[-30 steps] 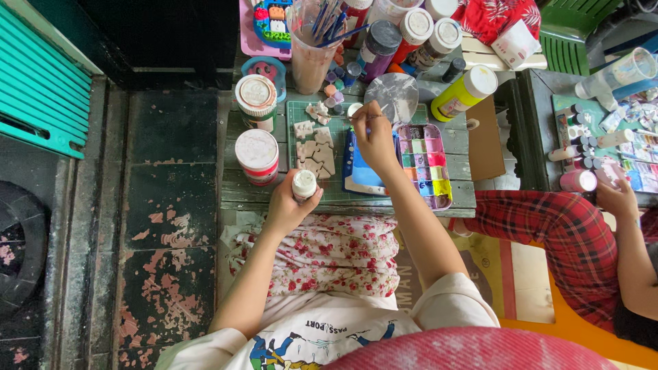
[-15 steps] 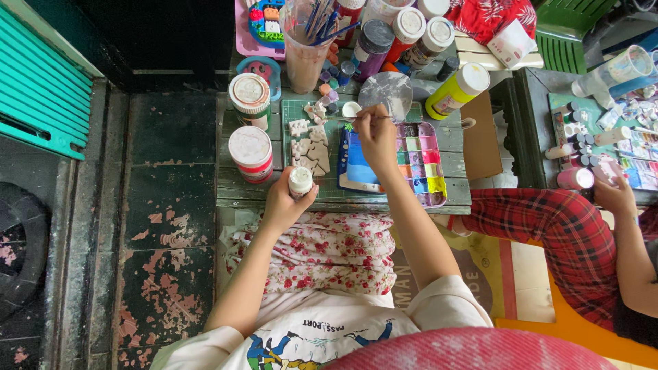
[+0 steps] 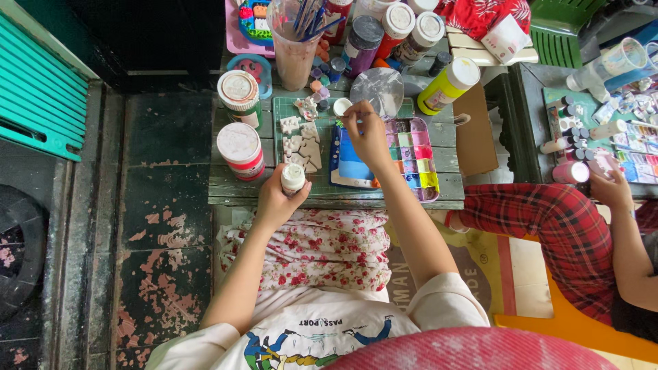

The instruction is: The person arranges small white ceramic pieces on a green cutting mat, then picks up a paintbrush and a white paint bottle. They dip the brush into the paint and apply it to the edges of a blue rectangular ceramic frame, adding white dots along the border.

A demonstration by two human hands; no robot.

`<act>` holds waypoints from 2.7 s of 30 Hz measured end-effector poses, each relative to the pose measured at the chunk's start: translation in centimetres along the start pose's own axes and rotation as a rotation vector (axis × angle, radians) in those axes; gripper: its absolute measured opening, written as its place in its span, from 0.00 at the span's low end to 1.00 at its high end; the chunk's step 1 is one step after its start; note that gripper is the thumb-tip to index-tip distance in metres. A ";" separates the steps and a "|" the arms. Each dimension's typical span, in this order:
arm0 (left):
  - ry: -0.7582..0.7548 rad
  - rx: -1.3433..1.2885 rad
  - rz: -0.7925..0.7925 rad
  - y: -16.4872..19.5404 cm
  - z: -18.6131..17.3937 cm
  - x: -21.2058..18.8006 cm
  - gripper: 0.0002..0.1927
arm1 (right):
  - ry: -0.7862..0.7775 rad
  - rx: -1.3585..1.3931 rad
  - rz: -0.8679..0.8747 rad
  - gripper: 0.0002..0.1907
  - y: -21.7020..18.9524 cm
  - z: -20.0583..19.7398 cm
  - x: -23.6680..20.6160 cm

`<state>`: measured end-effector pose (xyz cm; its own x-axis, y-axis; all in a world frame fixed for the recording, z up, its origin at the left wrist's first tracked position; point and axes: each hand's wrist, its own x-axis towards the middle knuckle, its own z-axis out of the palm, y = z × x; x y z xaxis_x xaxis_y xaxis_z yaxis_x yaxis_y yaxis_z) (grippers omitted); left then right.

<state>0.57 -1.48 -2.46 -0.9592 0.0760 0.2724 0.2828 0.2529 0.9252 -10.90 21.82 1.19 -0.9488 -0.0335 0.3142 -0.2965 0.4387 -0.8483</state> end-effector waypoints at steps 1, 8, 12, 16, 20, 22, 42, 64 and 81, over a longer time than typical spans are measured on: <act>-0.001 -0.004 0.001 0.0 0.0 0.0 0.16 | -0.015 0.016 -0.005 0.07 -0.1 -0.1 0.1; -0.001 0.000 0.007 -0.1 -0.1 0.1 0.15 | 0.084 -0.002 0.155 0.12 -0.6 0.0 0.5; -0.005 0.002 -0.004 0.0 -0.1 0.0 0.16 | 0.099 0.010 0.182 0.12 0.0 0.2 0.4; -0.006 -0.001 0.005 0.0 -0.1 0.0 0.16 | 0.016 0.316 0.157 0.09 1.3 0.0 0.3; -0.020 -0.002 -0.016 -0.2 -0.1 0.0 0.15 | 0.045 0.480 0.178 0.11 1.9 -1.1 -0.2; -0.024 -0.011 -0.029 -0.3 -0.1 -0.1 0.15 | 0.041 0.544 0.198 0.13 1.5 -2.0 -0.6; -0.121 0.085 0.325 6.8 2.7 2.1 0.32 | 0.313 0.325 -0.236 0.04 -14.8 -12.0 -18.5; -0.108 0.231 0.403 8.3 6.6 2.0 0.32 | 0.378 0.476 -0.013 0.02 -10.8 -10.2 -19.1; -0.052 0.425 0.378 7.2 7.0 1.7 0.35 | 0.480 0.394 -0.049 0.04 -9.4 -10.0 -20.1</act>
<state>1.02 7.20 2.81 -0.7927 0.2813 0.5408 0.5926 0.5635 0.5756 12.03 27.34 7.17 -0.8052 0.4023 0.4356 -0.4435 0.0790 -0.8928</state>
